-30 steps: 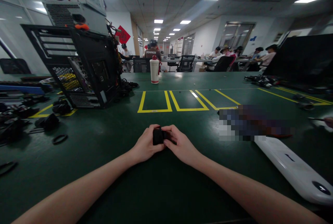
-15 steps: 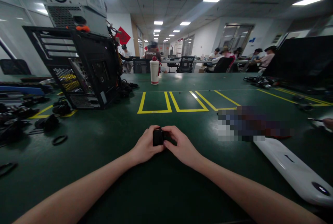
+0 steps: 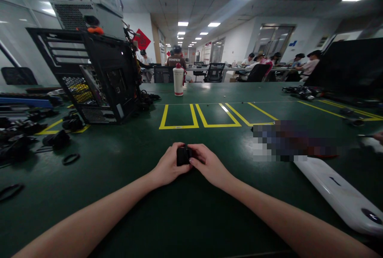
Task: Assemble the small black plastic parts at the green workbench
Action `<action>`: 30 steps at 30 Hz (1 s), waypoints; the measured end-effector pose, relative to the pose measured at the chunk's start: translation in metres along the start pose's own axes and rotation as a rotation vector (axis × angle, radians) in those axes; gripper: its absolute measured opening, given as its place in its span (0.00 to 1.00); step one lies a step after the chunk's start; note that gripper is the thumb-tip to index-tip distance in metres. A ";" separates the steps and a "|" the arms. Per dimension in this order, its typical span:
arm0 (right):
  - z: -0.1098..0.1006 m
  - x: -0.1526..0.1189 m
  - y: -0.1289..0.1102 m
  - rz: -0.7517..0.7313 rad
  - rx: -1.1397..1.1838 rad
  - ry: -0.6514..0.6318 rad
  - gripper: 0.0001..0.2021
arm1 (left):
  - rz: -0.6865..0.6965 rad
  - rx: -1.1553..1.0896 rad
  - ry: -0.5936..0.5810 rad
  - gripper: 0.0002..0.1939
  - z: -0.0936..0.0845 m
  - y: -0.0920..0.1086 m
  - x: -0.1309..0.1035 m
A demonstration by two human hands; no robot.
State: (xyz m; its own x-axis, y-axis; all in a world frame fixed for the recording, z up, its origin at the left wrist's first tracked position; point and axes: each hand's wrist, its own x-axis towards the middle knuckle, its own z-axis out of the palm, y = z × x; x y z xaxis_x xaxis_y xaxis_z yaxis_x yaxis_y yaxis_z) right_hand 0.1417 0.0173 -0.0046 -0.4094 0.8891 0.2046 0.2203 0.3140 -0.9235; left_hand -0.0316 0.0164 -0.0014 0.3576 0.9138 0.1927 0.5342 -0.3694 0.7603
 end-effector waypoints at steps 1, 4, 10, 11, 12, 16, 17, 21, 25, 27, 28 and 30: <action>0.000 0.000 0.000 0.000 0.003 -0.009 0.18 | 0.000 0.000 0.000 0.26 0.000 0.000 0.000; -0.001 -0.001 -0.002 0.008 0.054 -0.041 0.18 | -0.010 0.001 -0.003 0.27 0.000 -0.001 0.000; -0.003 0.000 -0.007 0.005 0.130 -0.051 0.10 | -0.018 0.007 -0.012 0.27 0.000 0.000 -0.001; -0.003 0.001 -0.007 0.007 0.132 -0.047 0.09 | -0.019 0.006 -0.012 0.27 0.000 0.000 -0.001; -0.003 0.001 -0.008 0.012 0.131 -0.043 0.09 | -0.018 0.006 -0.008 0.27 0.000 0.000 -0.001; -0.003 0.001 -0.008 0.028 0.088 -0.027 0.17 | 0.000 -0.005 -0.012 0.26 0.000 0.001 0.000; -0.003 0.001 -0.007 0.019 0.062 -0.024 0.18 | 0.004 -0.005 -0.011 0.26 0.000 0.001 0.000; -0.002 -0.001 -0.004 -0.014 -0.003 -0.024 0.18 | 0.011 0.008 -0.001 0.26 0.000 0.000 0.000; -0.002 -0.002 -0.004 0.014 0.081 -0.053 0.15 | -0.005 0.002 -0.004 0.27 0.000 -0.001 -0.001; -0.003 -0.002 -0.005 0.015 0.098 -0.056 0.12 | -0.018 -0.004 -0.008 0.28 0.000 -0.001 -0.001; -0.003 -0.001 -0.006 0.014 0.097 -0.053 0.10 | -0.022 -0.005 -0.009 0.28 0.000 -0.001 -0.001; -0.003 0.000 -0.006 0.014 0.090 -0.048 0.09 | -0.021 0.001 -0.007 0.29 0.000 -0.001 -0.001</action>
State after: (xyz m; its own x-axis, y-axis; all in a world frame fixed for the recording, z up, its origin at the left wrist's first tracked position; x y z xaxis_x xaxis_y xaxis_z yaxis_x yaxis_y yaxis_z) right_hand 0.1436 0.0161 0.0021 -0.4494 0.8756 0.1772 0.1466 0.2679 -0.9522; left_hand -0.0325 0.0160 -0.0024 0.3511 0.9203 0.1722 0.5423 -0.3498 0.7639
